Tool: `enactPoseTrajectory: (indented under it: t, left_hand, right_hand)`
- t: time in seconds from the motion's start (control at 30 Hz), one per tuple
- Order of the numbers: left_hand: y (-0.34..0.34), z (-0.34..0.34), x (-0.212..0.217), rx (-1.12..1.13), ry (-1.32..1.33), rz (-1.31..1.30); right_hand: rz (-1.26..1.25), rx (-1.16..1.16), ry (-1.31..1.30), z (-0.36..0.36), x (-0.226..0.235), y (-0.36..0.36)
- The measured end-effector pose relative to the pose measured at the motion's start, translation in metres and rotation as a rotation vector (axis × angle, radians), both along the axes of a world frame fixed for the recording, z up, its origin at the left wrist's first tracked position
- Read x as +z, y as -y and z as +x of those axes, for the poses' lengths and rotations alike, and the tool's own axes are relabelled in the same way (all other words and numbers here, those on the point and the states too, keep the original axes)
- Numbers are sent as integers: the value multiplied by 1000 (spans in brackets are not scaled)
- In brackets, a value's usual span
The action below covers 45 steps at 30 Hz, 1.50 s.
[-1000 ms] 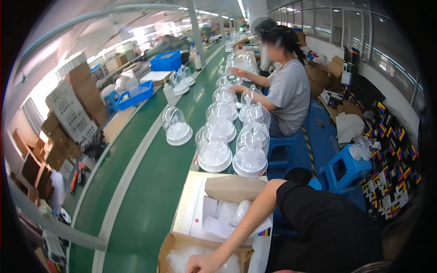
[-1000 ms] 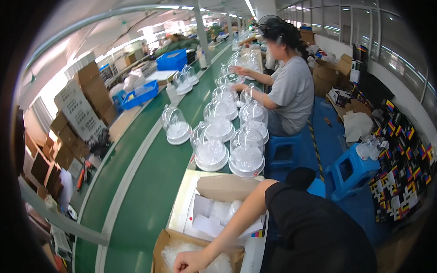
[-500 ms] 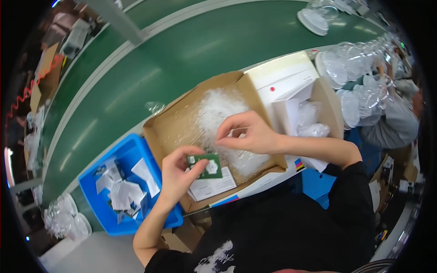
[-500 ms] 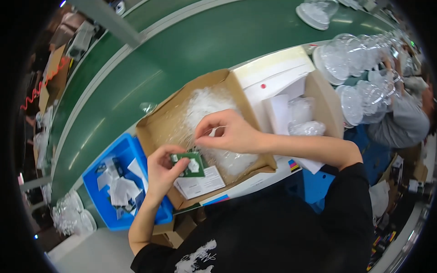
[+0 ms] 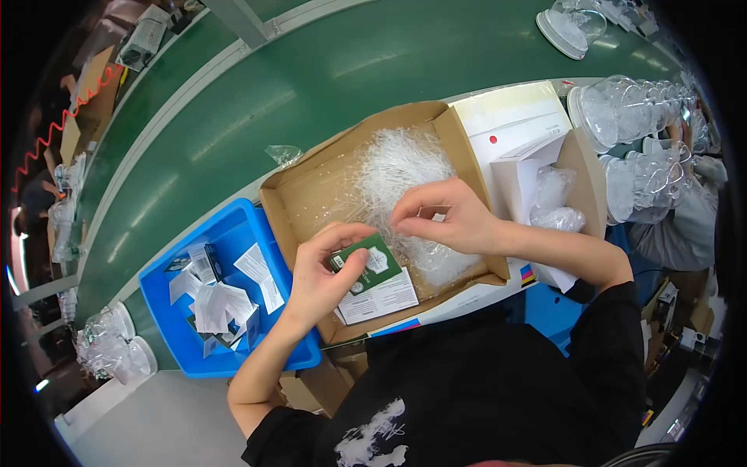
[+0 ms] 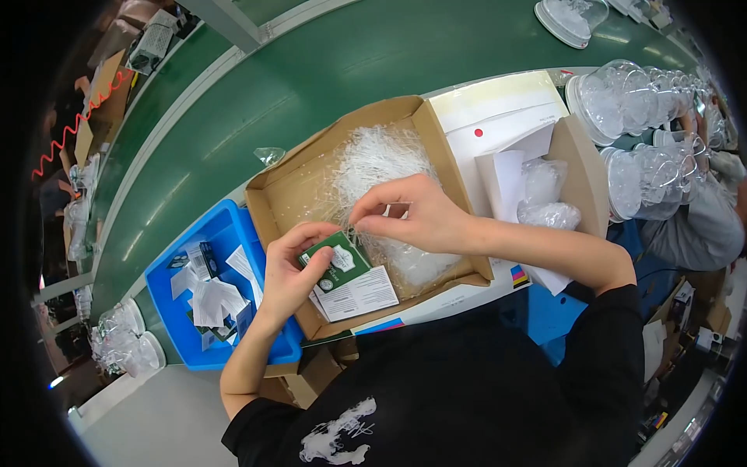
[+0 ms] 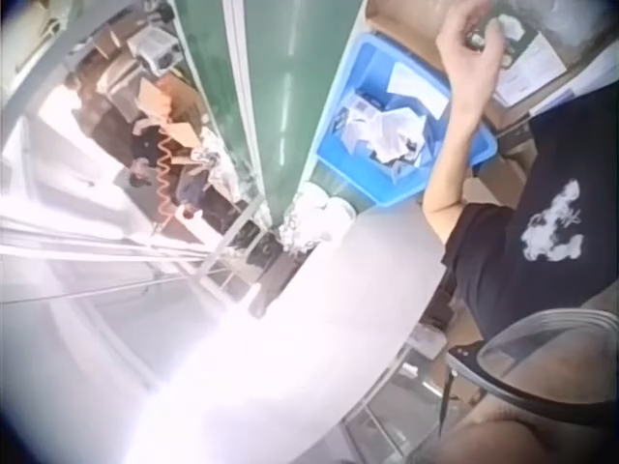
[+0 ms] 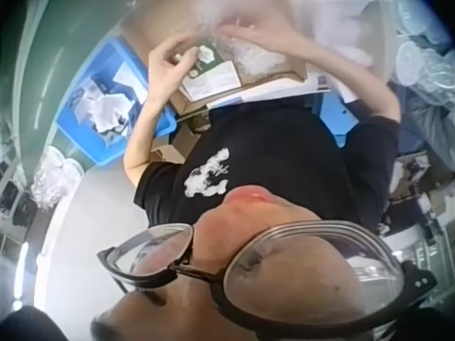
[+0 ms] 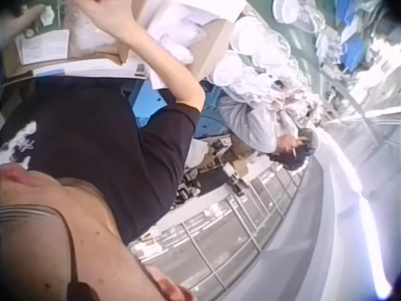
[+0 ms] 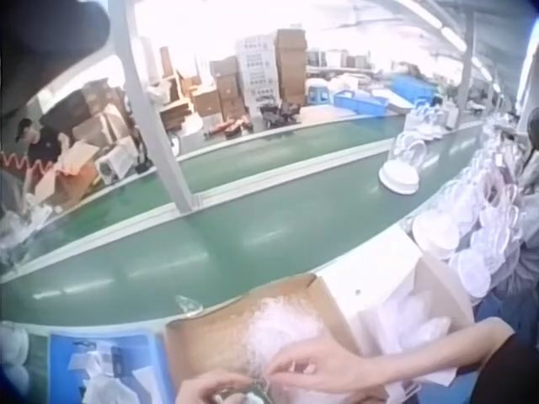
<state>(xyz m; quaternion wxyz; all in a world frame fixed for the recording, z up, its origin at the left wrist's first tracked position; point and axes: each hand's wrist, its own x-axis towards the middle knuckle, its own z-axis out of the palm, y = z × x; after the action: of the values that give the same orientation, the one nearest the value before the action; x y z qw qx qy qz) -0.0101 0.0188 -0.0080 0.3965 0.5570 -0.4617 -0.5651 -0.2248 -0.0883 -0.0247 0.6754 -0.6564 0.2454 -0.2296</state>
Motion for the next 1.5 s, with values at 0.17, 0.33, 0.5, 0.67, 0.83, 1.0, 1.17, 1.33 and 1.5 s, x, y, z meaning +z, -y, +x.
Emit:
enactPoseTrajectory:
  t: [0.17, 0.33, 0.5, 0.67, 0.83, 1.0, 1.17, 1.33, 1.5]
  left_hand:
    - [-1, 1, -2, 17, 29, -38]
    - [-4, 0, 0, 8, 25, 27]
    - [-3, 1, 0, 27, 42, 48]
    - [-3, -1, 0, 30, 45, 54]
    - [-3, 1, -1, 39, 50, 45]
    - [-1, -2, 3, 36, 52, 63]
    - [-3, -2, 2, 30, 46, 70]
    - [-2, -2, 3, 28, 44, 84]
    - [-1, -5, -1, 36, 13, 52]
  right_hand:
    - [262, 120, -28, -5, 1, 2]
    - [-52, 59, 153, 0, -14, 1]
    - [-3, 209, 21, -4, 1, -1]
    - [-547, 21, 171, 7, -19, 2]
    - [-102, 176, -16, -4, 5, 3]
    - [-107, 213, -114, -5, 7, 1]
    - [12, 251, -41, -4, 1, 1]
    - [-161, 166, -13, 1, -7, -3]
    - [-149, 158, -28, -3, -3, -2]
